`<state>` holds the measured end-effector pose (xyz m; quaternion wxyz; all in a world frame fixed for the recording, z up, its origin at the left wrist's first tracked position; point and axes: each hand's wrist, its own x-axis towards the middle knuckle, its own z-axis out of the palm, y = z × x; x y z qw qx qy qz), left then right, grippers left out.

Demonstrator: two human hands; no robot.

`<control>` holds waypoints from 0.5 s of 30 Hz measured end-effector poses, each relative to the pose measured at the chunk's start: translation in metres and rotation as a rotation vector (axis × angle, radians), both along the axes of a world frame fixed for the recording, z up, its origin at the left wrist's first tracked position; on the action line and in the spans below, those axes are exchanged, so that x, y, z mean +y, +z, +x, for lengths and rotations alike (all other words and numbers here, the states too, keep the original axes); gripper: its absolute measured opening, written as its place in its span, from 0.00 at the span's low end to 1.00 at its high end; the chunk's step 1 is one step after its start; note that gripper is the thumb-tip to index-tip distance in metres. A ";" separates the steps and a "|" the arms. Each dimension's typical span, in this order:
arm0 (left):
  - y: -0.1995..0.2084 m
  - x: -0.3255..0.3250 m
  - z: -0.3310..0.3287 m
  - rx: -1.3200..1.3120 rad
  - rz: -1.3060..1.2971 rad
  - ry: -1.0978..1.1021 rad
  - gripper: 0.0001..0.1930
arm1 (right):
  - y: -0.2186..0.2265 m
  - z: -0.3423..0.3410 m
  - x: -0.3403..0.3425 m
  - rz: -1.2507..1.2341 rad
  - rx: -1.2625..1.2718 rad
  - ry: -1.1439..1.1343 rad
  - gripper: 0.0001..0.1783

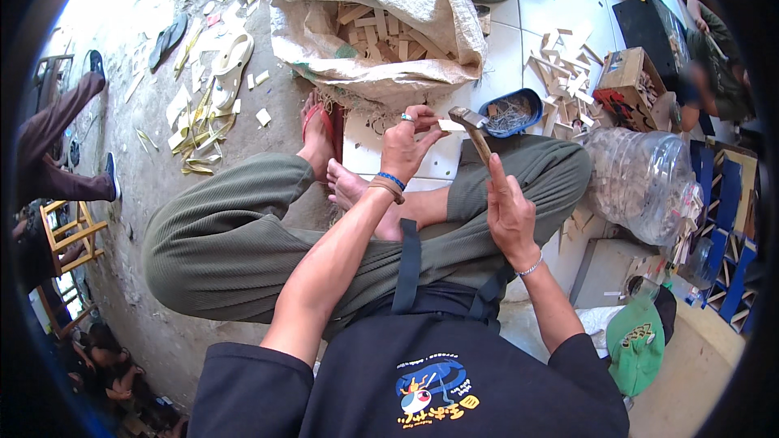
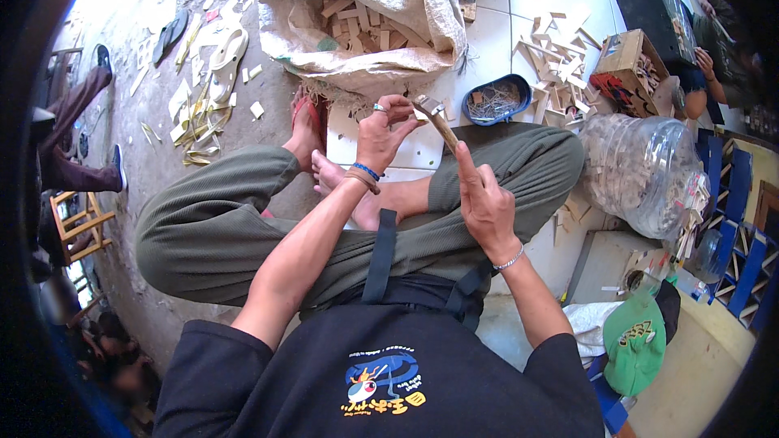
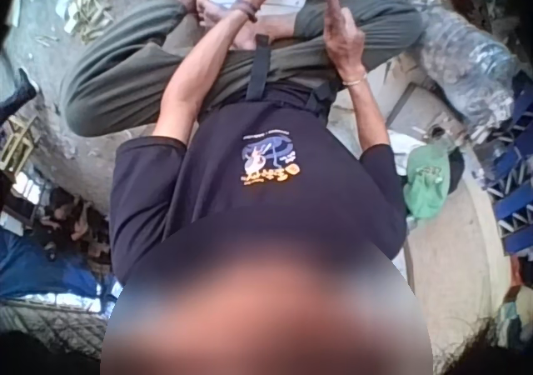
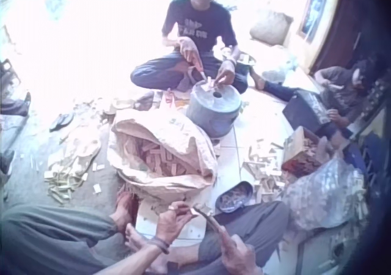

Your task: The person sits on the floor and assembles small wooden pieces by inserting nails and tapping them with a hammer. They repeatedly pick up wood pieces, align them, insert nails, and hammer them into place, placing finished pieces into a sack.

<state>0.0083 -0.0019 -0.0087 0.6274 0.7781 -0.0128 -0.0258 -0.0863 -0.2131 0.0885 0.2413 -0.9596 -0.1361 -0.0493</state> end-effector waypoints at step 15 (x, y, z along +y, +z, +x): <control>-0.012 -0.001 0.008 -0.060 0.118 -0.040 0.20 | 0.008 0.009 0.003 0.203 0.040 -0.088 0.36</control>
